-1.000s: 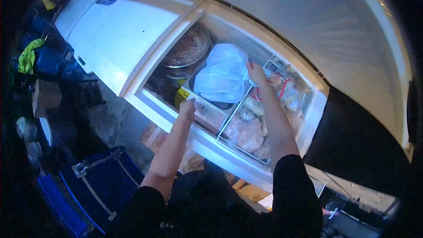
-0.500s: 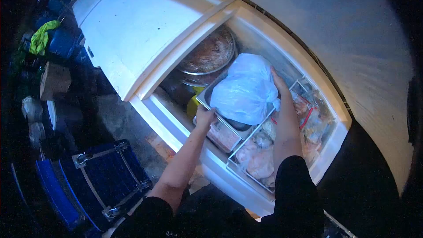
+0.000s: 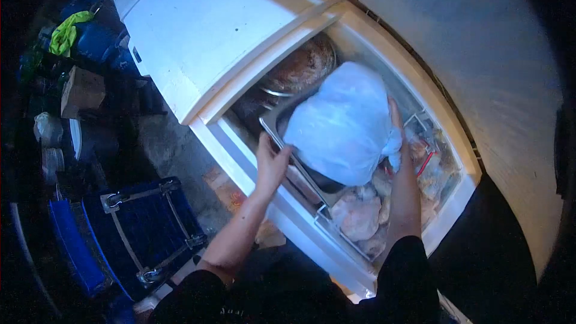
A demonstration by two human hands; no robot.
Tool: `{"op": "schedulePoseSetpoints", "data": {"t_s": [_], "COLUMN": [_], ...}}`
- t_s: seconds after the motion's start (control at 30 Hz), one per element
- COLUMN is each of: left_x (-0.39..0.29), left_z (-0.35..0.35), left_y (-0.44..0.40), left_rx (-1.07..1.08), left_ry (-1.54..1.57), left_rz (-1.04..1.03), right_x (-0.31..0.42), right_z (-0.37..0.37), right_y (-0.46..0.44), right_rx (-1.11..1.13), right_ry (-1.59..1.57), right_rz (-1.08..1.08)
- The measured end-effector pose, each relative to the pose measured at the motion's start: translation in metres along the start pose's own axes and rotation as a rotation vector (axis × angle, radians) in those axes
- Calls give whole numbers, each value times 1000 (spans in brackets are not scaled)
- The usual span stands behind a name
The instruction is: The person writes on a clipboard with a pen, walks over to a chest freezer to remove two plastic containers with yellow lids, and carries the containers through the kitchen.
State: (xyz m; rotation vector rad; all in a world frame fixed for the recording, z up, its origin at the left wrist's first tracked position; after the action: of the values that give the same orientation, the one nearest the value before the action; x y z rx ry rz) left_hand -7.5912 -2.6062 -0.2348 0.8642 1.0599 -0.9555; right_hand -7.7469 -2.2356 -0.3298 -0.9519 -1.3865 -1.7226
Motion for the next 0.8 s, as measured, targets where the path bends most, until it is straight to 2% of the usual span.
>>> {"op": "schedulePoseSetpoints", "data": {"t_s": [0.13, 0.17, 0.2, 0.27, 0.33, 0.43, 0.47, 0.53, 0.6, 0.67, 0.73, 0.77, 0.8], "left_x": [-21, -53, -59, -64, -64, -60, -47, -32, -18, -15, -12, -14, -21], "left_z": [53, 67, 85, 118, 149, 190, 207, 222, 237, 250, 257, 255, 252], "left_y": [-44, -48, -61, -95, -132, -176, -197, -217, -226, -238, -243, -244, -245], "left_rx": [64, -25, -118, -175, -202, -292, -293, -305, -442, -523, -641, -640, -660], "left_ry": [-7, 4, -58, -45, 137, 174, 127, 77, 96, 12, -163, -166, -78], "left_rz": [101, 139, 85, 8, -71, -49, -53, -56, -28, -27, -21, -2, -5], "right_x": [77, 102, 121, 174, 227, 260, 274, 275, 266, 278, 271, 267, 270], "right_z": [-19, -27, -34, -75, -120, -179, -196, -226, -264, -285, -306, -320, -320], "right_y": [42, 46, 43, 50, 72, 59, 73, 61, 12, 11, 14, -18, -30], "right_rx": [-44, -47, -71, 135, 264, 281, 206, 142, 171, 255, 486, 650, 649], "right_ry": [-79, -97, -66, -224, -211, -169, -109, -49, 31, 64, 54, 77, 40], "right_rz": [70, 108, 158, 246, 424, 317, 263, 210, 369, 293, 100, 92, 195]}}
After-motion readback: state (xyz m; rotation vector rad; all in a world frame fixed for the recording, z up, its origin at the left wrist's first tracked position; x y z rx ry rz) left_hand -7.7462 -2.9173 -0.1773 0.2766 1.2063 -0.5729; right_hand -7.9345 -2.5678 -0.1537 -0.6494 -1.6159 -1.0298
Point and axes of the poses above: each hand's wrist, its own y-axis away from the middle knuckle, its own z-axis out of the back of the hand, x = y × z, the point moved 6 cm from there along -y, towards the middle knuckle, and after that the axes turned 10 degrees about -y, right-handed, at the moved point
